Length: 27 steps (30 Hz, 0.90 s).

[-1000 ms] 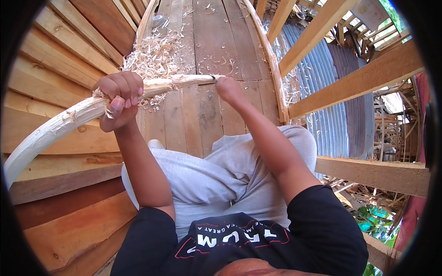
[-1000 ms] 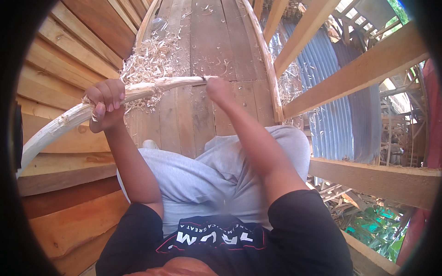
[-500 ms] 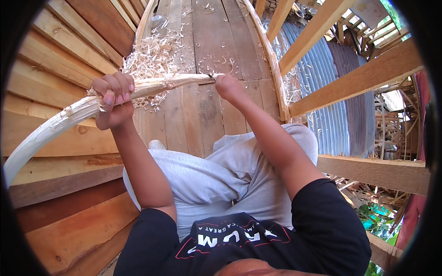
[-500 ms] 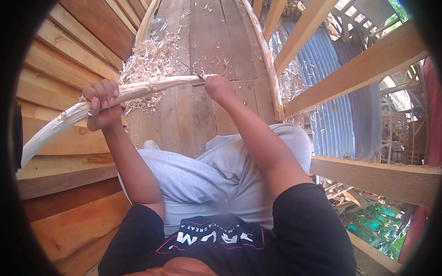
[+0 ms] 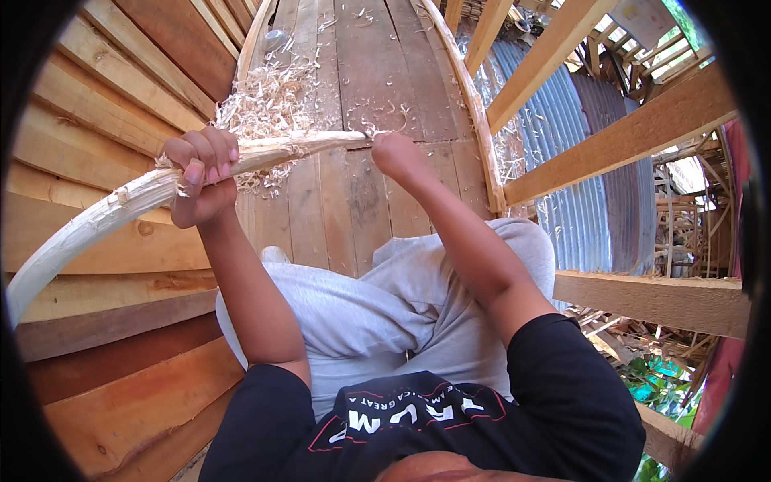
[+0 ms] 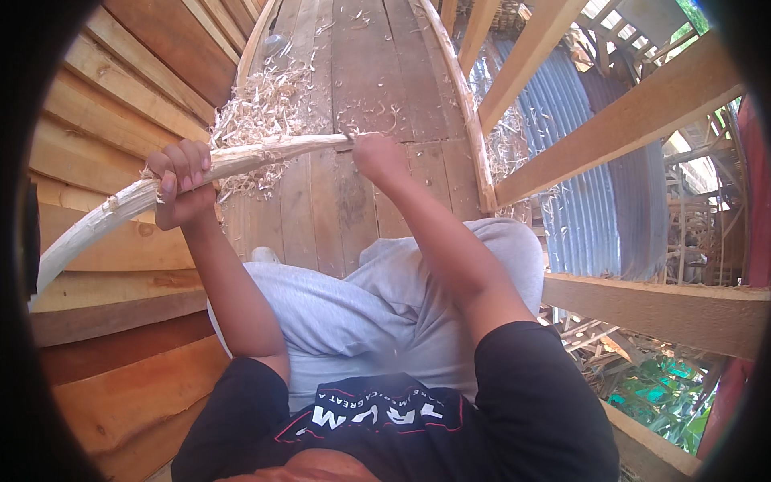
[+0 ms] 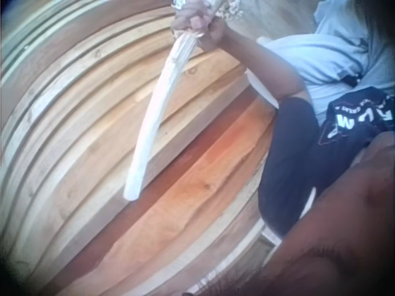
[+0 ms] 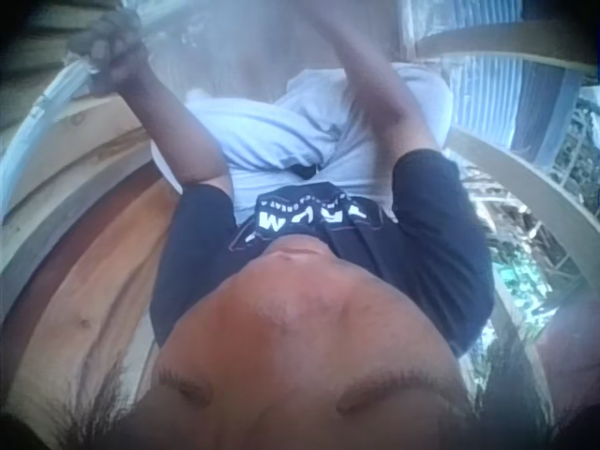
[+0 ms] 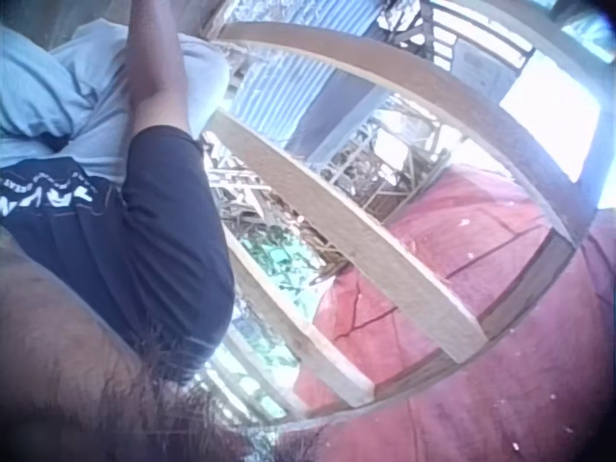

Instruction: The person sits on a wooden floor and uses a knife to carve a long, curved piece of wood. They repeatedly shave off thin strips of wood, creating a pile of shavings on the floor.

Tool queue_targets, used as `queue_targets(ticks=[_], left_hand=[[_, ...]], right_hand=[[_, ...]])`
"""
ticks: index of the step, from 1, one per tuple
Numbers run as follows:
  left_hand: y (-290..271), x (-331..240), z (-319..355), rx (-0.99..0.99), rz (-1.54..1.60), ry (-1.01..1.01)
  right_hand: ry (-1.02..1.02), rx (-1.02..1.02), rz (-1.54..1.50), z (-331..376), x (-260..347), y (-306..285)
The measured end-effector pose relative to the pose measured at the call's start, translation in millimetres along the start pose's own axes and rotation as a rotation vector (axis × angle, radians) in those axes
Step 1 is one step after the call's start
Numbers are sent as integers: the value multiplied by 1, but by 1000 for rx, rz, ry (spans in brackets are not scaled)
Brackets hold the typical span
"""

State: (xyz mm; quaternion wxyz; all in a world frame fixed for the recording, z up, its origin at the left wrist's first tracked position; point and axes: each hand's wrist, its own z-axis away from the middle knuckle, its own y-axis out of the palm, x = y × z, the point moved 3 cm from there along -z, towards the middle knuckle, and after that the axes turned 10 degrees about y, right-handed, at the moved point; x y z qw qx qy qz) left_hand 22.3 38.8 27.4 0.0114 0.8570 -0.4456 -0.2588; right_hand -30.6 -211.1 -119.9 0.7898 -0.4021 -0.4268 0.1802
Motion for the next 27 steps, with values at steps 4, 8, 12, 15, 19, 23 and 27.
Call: queue_targets(ticks=[4, 8, 12, 15, 19, 23, 27], left_hand=[[12, 4, 7, -7, 23, 0], [7, 4, 1, -16, -9, 3], [6, 3, -2, 24, 18, 25], [7, 4, 2, -3, -2, 4], [8, 6, -2, -43, -3, -1], [10, 0, 4, 2, 0, 6], [6, 3, 2, -29, 4, 20]], right_hand=[[63, -35, -50, -23, -31, 13], [148, -81, 4, -38, -46, 17], [-54, -32, 76, -26, -16, 17], [34, -93, 9, -31, -29, 9], [-13, -81, 70, -47, -46, 22], [-64, -66, 46, -9, 3, 5], [72, -50, 26, -38, -39, 15]])
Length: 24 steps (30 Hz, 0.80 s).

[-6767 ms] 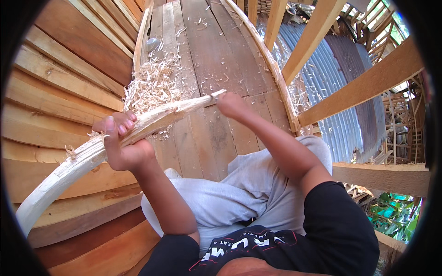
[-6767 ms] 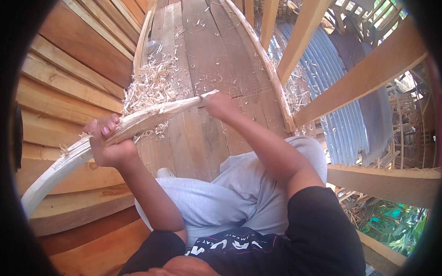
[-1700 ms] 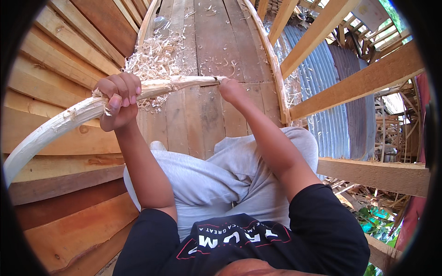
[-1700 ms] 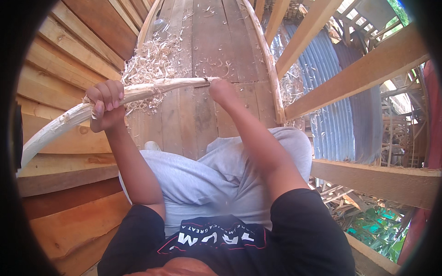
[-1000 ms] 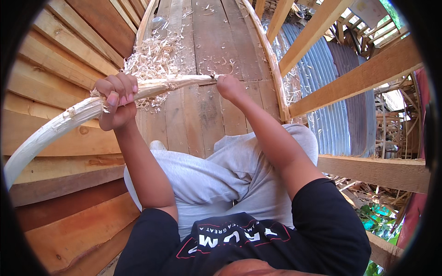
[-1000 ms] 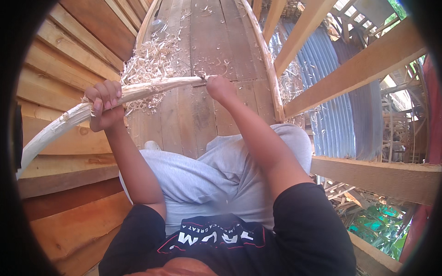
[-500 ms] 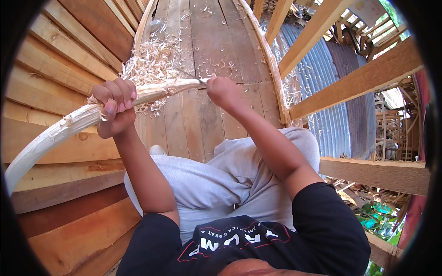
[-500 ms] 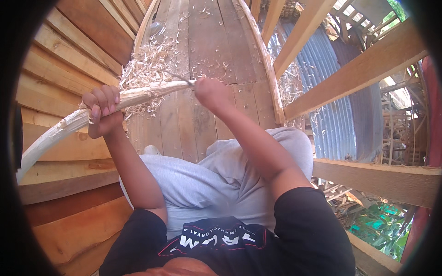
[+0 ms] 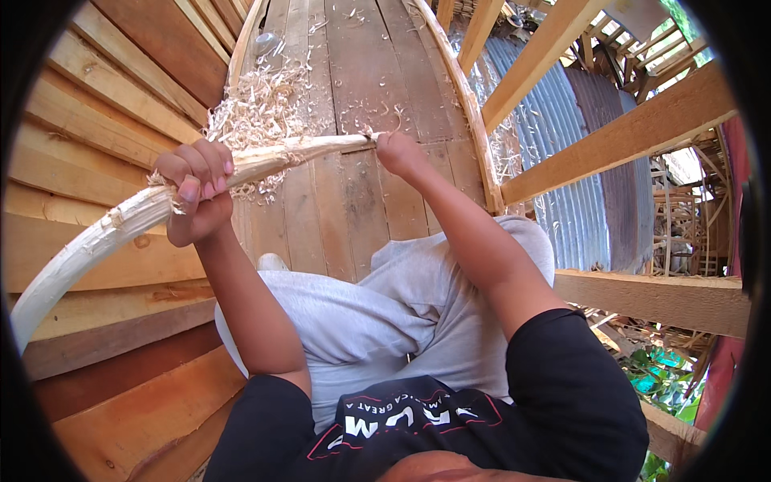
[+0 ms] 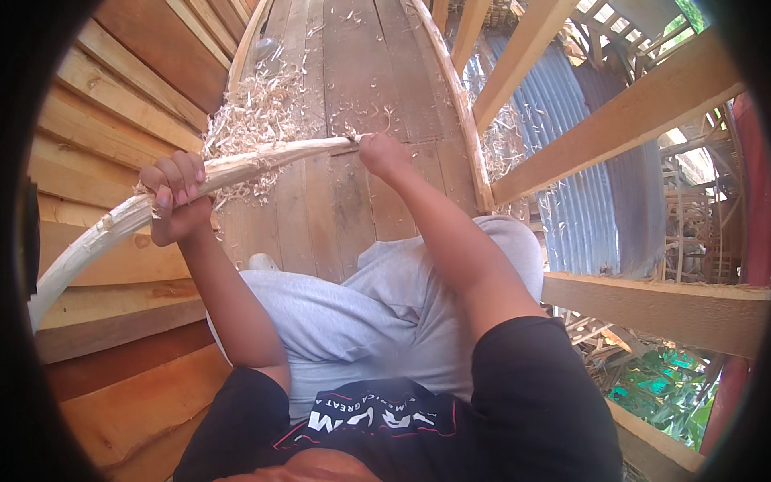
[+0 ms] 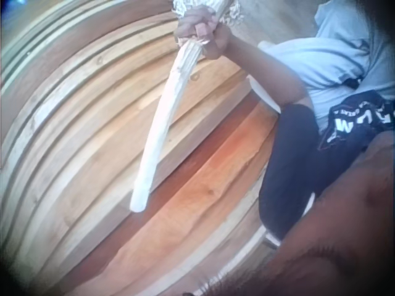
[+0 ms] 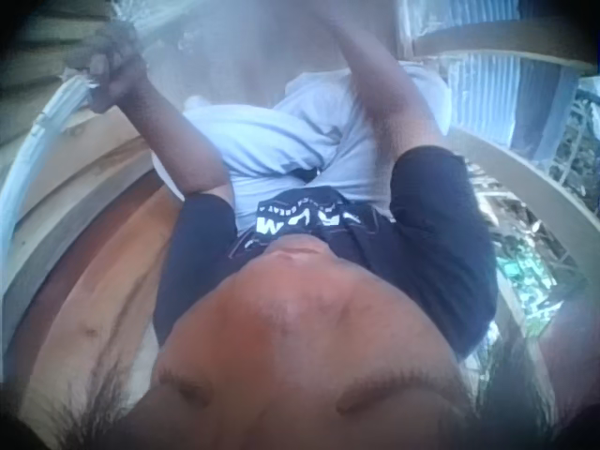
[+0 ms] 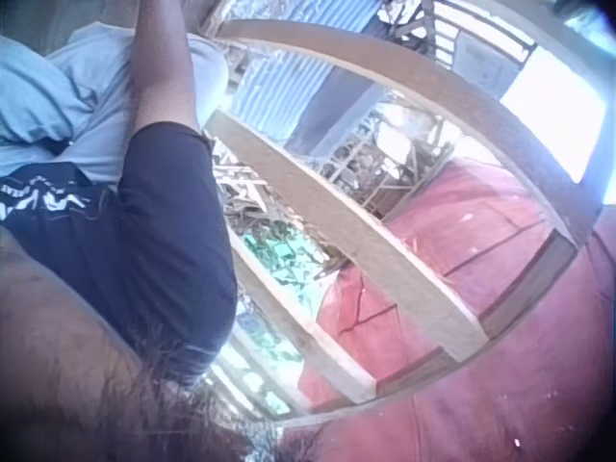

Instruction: The person sits on a wooden floor and uses a knife to carve a long, curved piece of wood. They repeatedly shave off thin strips of wood, creating a pile of shavings on the floor.

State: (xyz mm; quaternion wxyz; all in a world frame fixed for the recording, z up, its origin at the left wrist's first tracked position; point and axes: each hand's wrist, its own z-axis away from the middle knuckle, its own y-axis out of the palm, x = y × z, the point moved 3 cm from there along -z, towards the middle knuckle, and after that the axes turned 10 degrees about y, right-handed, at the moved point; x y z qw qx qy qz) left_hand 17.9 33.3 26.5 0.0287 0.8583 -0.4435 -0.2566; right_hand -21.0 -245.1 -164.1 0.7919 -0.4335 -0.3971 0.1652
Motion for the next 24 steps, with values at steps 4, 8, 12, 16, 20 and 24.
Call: queue_targets(ticks=[4, 8, 12, 16, 20, 24], left_hand=[[5, 5, 0, 13, 12, -27], [6, -2, 0, 42, -9, -32], [10, 3, -5, 37, 8, -11], [7, 2, -5, 62, 23, 4], [9, -2, 4, -11, -16, -5], [4, 2, -1, -11, 21, 3]], right_hand=[[-14, 29, 50, -3, -10, 6], [63, 13, -71, 19, 23, -16], [78, -19, -28, 3, -6, -6], [0, -15, 9, -3, 6, 1], [39, 26, 47, 9, -1, -9], [-73, 0, 102, 10, 0, -6]])
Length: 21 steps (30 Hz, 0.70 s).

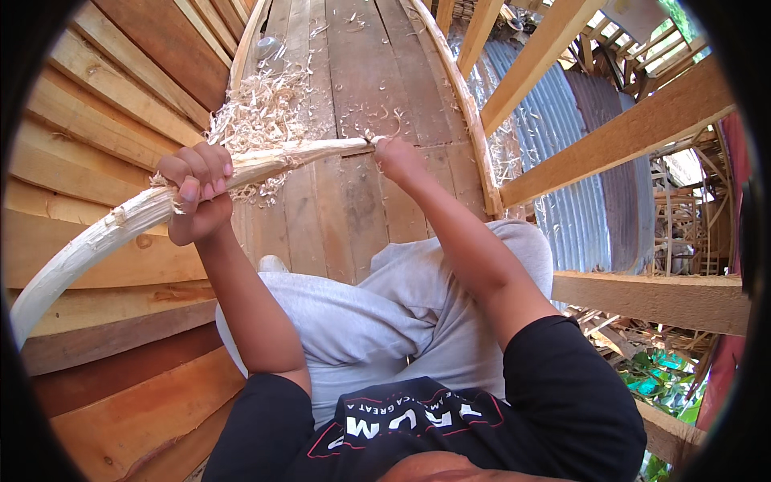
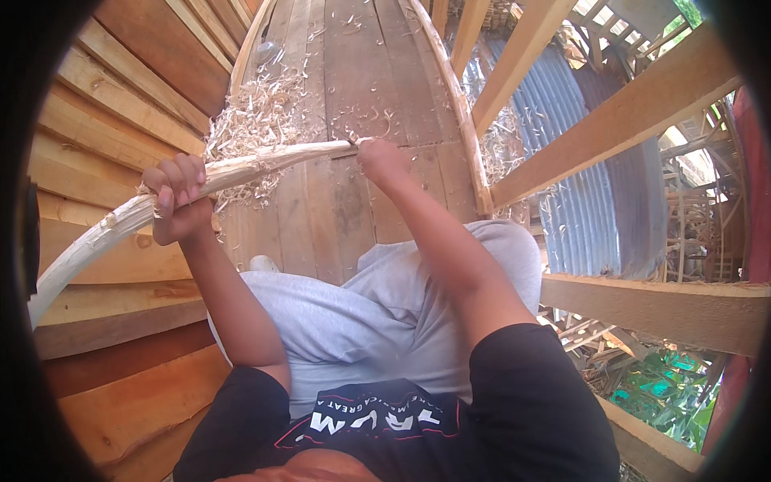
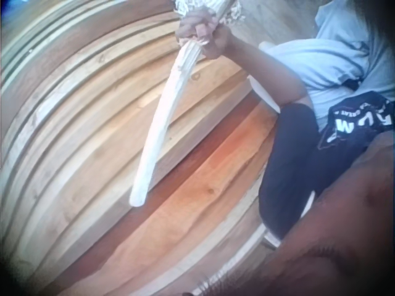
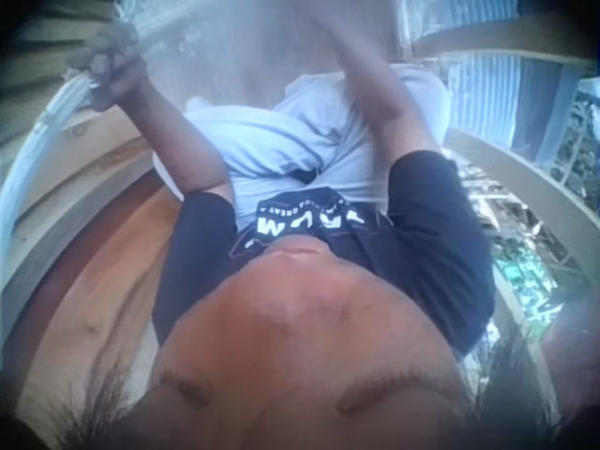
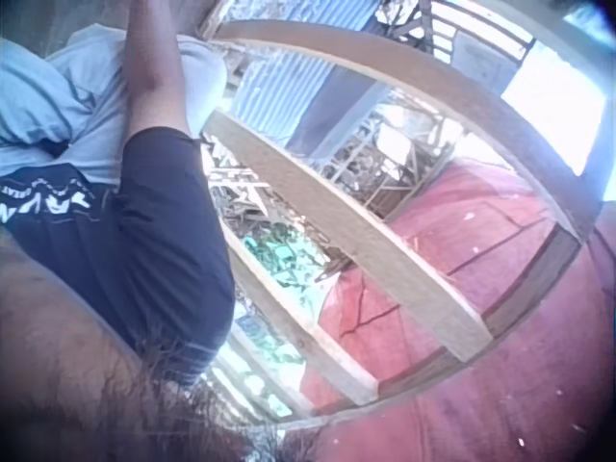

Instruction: The person sits on a wooden floor and uses a knife to carve a long, curved piece of wood. They repeatedly shave off thin strips of wood, creating a pile of shavings on the floor.

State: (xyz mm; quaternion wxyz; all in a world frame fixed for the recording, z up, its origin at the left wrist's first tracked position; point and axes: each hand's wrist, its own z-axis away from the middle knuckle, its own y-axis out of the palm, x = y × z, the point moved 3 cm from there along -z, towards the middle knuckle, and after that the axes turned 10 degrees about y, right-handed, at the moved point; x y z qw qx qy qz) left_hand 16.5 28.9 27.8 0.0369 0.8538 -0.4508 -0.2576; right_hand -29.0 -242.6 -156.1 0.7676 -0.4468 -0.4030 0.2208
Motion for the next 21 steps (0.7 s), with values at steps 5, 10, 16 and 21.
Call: queue_targets(ticks=[5, 10, 16, 21], left_hand=[[4, -7, 6, 9, -19, -16], [7, -6, -7, 51, 3, 24], [7, -9, -6, 55, -107, 51], [9, -22, -11, -14, -211, 56]], right_hand=[[115, 98, -47, 11, 5, 1], [290, 107, 89, -29, -52, 15], [294, 132, 148, -23, -24, -6], [320, -2, -56, -36, -27, -24]])
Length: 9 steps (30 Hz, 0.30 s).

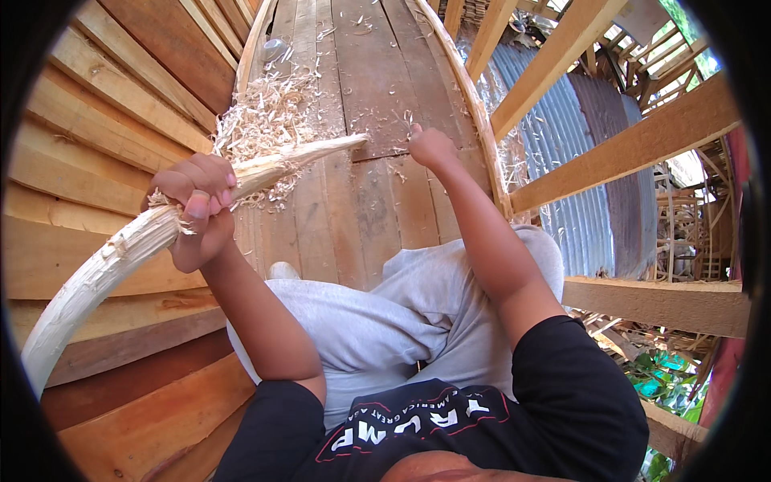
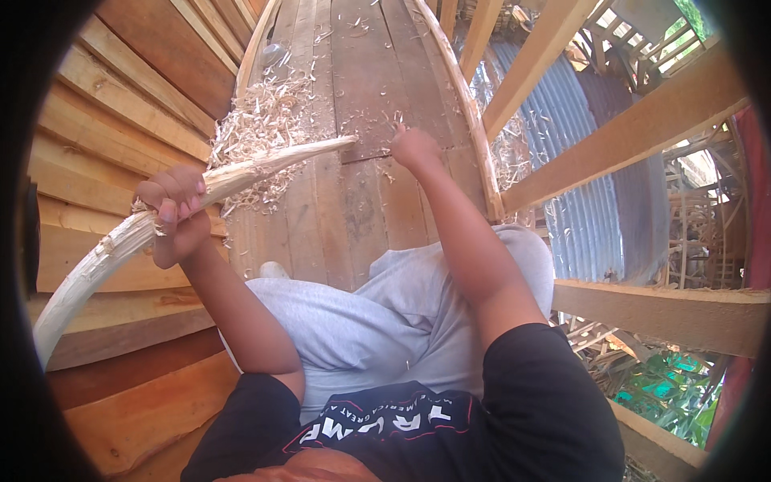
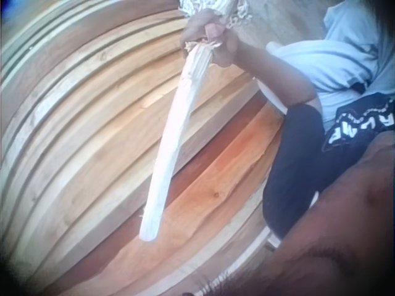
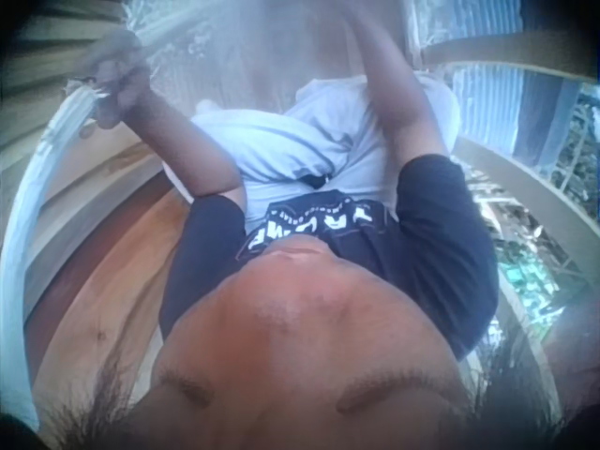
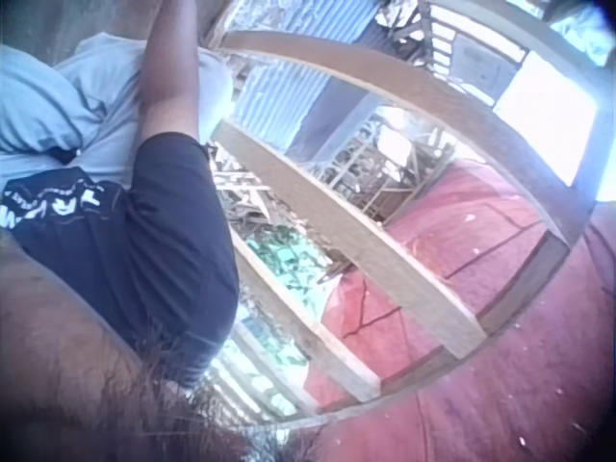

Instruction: The person sits on a wooden floor and uses a knife to carve a long, curved piece of wood. They repeatedly shave off thin strips of wood, creating a pile of shavings on the floor.

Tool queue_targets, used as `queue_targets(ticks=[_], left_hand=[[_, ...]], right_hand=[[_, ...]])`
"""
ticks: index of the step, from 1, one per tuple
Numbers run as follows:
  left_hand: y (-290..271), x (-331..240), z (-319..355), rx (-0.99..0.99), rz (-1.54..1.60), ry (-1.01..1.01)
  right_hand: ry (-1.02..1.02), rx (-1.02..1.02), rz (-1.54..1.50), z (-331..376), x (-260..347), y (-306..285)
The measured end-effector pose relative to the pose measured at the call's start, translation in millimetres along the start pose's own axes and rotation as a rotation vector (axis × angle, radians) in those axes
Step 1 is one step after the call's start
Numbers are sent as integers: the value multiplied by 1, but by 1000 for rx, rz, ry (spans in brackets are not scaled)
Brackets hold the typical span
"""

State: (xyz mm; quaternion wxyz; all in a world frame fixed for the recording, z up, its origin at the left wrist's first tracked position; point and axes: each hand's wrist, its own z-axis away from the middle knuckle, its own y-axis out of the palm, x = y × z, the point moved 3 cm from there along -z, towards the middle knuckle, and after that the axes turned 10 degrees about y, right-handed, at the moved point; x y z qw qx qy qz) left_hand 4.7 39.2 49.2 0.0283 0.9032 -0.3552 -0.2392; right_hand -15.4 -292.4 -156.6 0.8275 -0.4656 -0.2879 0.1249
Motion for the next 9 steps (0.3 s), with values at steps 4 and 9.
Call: queue_targets(ticks=[4, 9], left_hand=[[-15, -13, -1, -66, -76, 5], [-29, -26, -5, -54, -163, 25]], right_hand=[[15, -92, -148, -14, -8, -4], [38, -165, 64, -84, -56, 36]])
